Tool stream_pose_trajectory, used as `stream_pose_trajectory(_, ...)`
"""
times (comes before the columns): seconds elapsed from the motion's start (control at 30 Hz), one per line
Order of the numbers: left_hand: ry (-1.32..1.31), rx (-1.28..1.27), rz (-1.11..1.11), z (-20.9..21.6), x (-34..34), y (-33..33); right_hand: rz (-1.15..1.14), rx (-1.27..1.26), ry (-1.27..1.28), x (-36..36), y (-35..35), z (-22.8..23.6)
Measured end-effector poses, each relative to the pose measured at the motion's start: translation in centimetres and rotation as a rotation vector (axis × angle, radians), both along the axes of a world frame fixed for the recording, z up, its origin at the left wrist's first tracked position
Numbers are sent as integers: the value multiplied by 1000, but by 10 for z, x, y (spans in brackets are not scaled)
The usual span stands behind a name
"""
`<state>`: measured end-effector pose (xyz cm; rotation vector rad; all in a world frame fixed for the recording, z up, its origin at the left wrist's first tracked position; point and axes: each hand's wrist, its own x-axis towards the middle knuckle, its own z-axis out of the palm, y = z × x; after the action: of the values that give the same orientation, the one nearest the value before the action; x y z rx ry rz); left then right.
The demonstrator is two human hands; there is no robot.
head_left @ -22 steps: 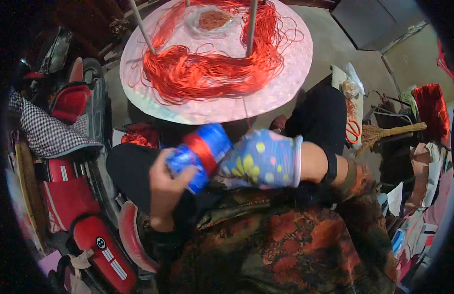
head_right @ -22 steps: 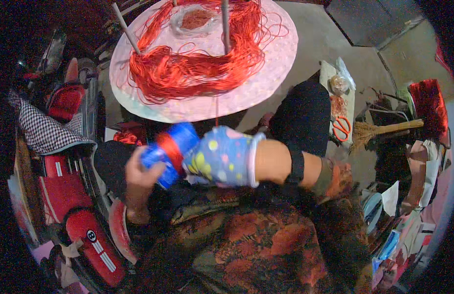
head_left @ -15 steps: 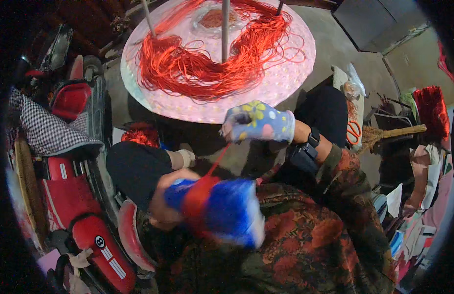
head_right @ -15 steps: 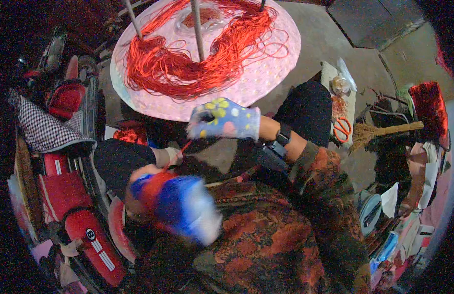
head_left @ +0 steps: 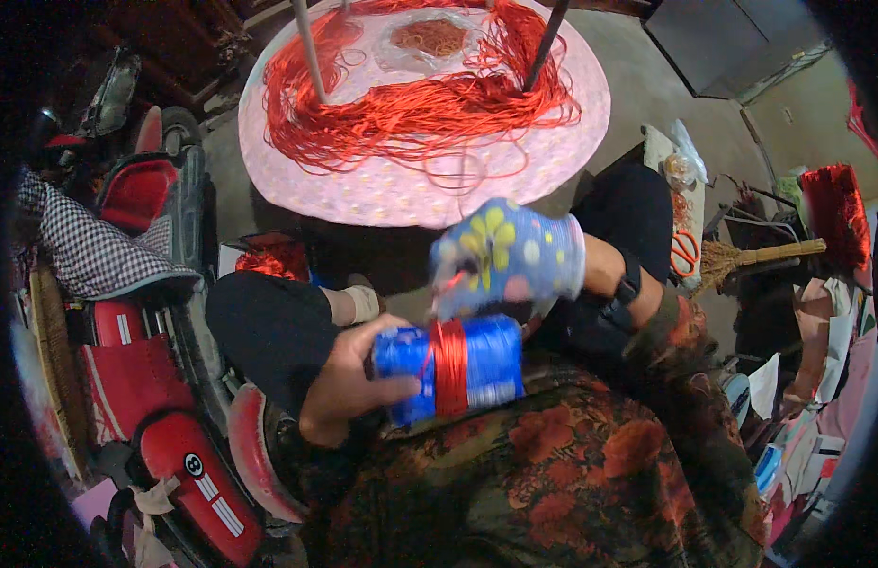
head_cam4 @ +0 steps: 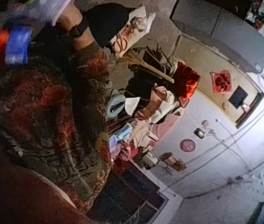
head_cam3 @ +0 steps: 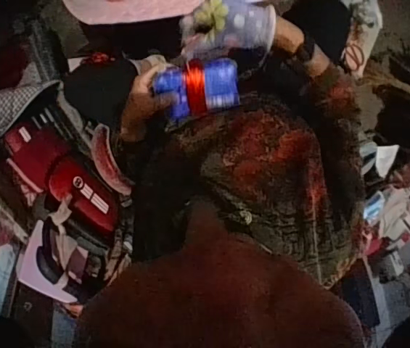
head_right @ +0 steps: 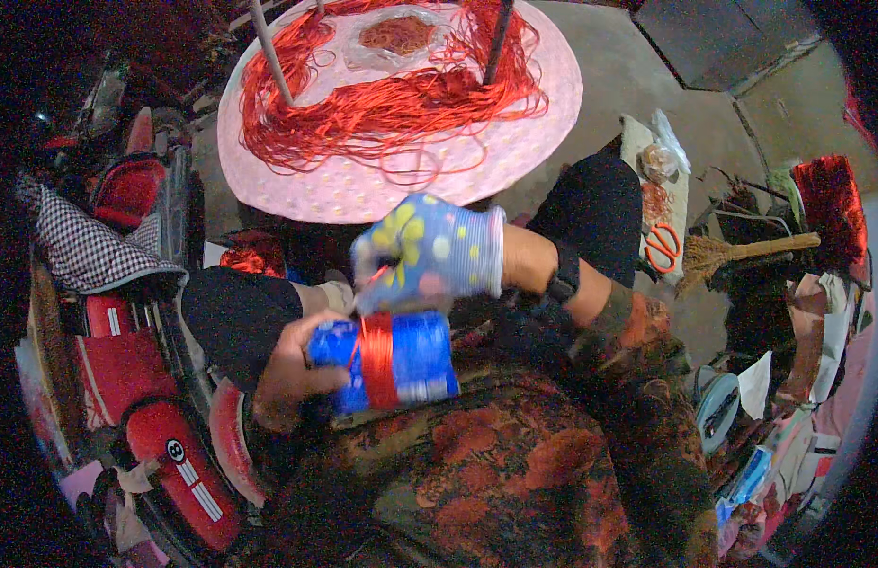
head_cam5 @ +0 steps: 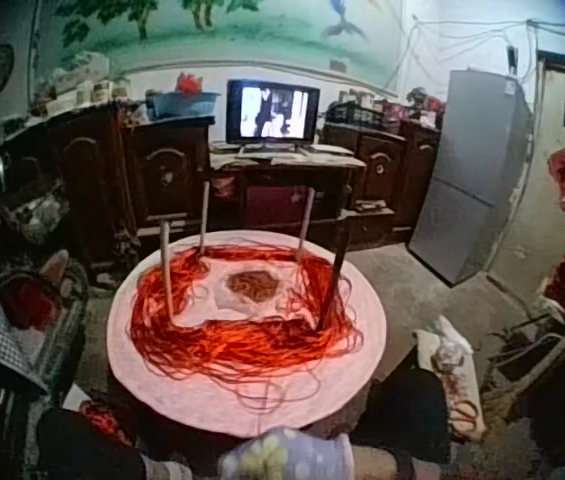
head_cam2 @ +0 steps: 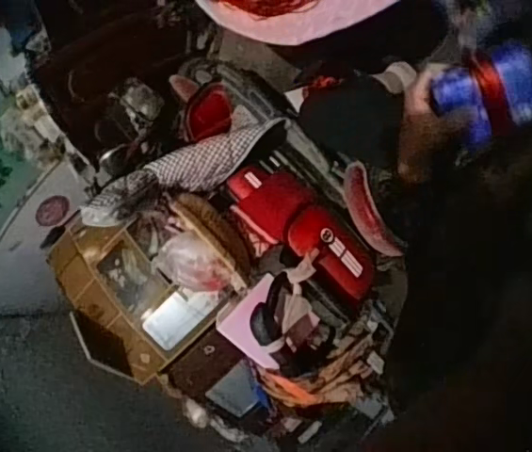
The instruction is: The recorder winds red decorative string around a blue container to bundle it, then cuts it with scissors.
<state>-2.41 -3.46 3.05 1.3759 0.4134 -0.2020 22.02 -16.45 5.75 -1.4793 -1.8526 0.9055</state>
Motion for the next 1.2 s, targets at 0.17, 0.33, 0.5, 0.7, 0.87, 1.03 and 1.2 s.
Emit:
stream_pose_trajectory(0.17,-366,-173,205,5,-4,4,-221,-62,297,6,-23,-56)
stream_pose_trajectory(0.33,-250,-56,728,-2,9,9,47,11,-3,-30,-43,-38)
stream_pose_trajectory(0.5,8,208,348,-26,-2,5,50,212,-37,-16,-5,-7)
stream_pose_trajectory(0.7,-239,-436,273,-14,-10,2,-185,-153,268,0,-6,-73)
stream_pose_trajectory(0.87,-332,-464,942,-14,4,6,-11,-187,222,-33,-35,-64)
stream_pose_trajectory(1.03,-17,190,468,-29,2,14,89,72,-79,-29,-20,-10)
stream_pose_trajectory(1.2,-131,-313,167,-16,-6,5,-211,-211,284,-2,4,-25)
